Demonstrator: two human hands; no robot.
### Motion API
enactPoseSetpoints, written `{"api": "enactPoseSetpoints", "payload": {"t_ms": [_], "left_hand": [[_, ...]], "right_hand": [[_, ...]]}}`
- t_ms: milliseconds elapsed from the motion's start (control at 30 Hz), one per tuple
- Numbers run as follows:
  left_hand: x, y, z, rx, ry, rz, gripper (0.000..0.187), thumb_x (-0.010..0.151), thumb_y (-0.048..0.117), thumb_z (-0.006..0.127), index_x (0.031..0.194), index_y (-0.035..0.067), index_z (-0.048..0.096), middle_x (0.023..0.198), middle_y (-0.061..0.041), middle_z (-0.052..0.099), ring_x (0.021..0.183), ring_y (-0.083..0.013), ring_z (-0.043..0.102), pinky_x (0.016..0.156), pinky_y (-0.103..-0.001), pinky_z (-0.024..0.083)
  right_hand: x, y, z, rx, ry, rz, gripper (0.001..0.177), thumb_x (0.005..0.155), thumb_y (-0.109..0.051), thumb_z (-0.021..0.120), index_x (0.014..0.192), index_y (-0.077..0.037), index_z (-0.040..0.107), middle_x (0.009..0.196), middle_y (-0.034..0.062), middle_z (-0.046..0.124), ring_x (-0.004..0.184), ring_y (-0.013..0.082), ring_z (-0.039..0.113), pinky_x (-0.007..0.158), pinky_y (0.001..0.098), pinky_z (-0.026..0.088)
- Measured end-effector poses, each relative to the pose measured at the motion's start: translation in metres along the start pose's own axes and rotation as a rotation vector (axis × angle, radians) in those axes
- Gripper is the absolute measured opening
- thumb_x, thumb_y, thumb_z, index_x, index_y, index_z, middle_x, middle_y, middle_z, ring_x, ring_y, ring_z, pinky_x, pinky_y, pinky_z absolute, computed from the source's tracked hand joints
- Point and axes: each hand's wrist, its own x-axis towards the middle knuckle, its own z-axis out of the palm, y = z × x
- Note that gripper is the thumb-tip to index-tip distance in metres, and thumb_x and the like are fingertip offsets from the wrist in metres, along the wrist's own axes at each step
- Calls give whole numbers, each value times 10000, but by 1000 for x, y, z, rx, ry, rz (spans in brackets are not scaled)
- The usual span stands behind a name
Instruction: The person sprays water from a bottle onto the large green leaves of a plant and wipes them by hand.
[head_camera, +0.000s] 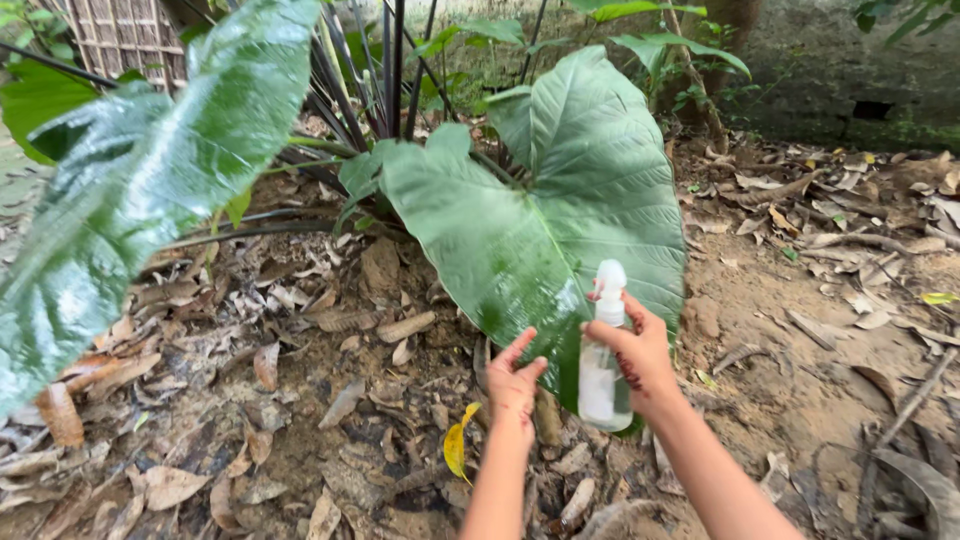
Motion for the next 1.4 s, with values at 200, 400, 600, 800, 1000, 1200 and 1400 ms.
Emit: {"api": "enactPoseSetpoints", "payload": {"t_ms": [200, 400, 600, 800, 1000, 1200, 1400], "left_hand": [[-13, 5, -15, 292, 33, 120, 585, 814, -86, 742, 1312, 220, 726, 1274, -62, 726, 1016, -175, 642, 897, -317, 523], [-19, 12, -11, 450, 89, 89, 603, 784, -48, 796, 1277, 293, 736, 1373, -18, 693, 1154, -168, 657, 999, -279, 492], [-5, 7, -19, 452, 53, 194, 592, 783, -39, 780, 1273, 290, 743, 1193, 0, 762, 926, -134, 644, 841, -290, 523], [1, -1, -20, 399, 39, 235, 620, 766, -80, 783, 1279, 266, 748, 997, 18, 707, 709, -93, 510, 687, -265, 489], [2, 3, -27, 432, 70, 246, 596, 774, -84, 781, 1263, 256, 763, 894, 25, 662, 612, -88, 412, 595, -267, 445], [-5, 13, -22, 466, 75, 170, 600, 801, -69, 779, 1289, 279, 759, 776, -16, 615, 542, -88, 352, 543, -274, 409], [-7, 18, -22, 388, 71, 205, 603, 775, -108, 751, 1257, 254, 748, 841, 129, 696, 517, -69, 359, 502, -262, 395]], "right_hand": [[-3, -8, -19, 11, -101, 24, 546, 766, 1, 628, 1303, -89, 661, 1199, 22, 701, 874, 119, 685, 790, 300, 526], [-3, -12, -19, -100, -70, -34, 444, 755, 5, 661, 1197, -41, 668, 1129, 44, 720, 821, 143, 696, 763, 318, 552], [-7, -2, -28, -293, 22, -93, 231, 762, -10, 717, 989, 18, 684, 909, 64, 731, 728, 154, 704, 699, 316, 558], [-9, -8, -27, -262, 16, -80, 238, 743, -72, 731, 971, -28, 679, 885, 36, 727, 725, 127, 701, 693, 299, 558], [-20, -21, -22, -416, 43, 20, 245, 797, -186, 808, 935, -26, 685, 811, 51, 716, 690, 129, 693, 658, 305, 523], [-26, -30, -17, -301, -37, -10, 246, 770, -196, 805, 935, -60, 683, 817, 21, 712, 654, 112, 676, 630, 291, 522], [-28, -28, -22, -351, -27, -49, 239, 787, -195, 801, 918, -43, 673, 801, 30, 704, 658, 115, 684, 646, 285, 527]]}}
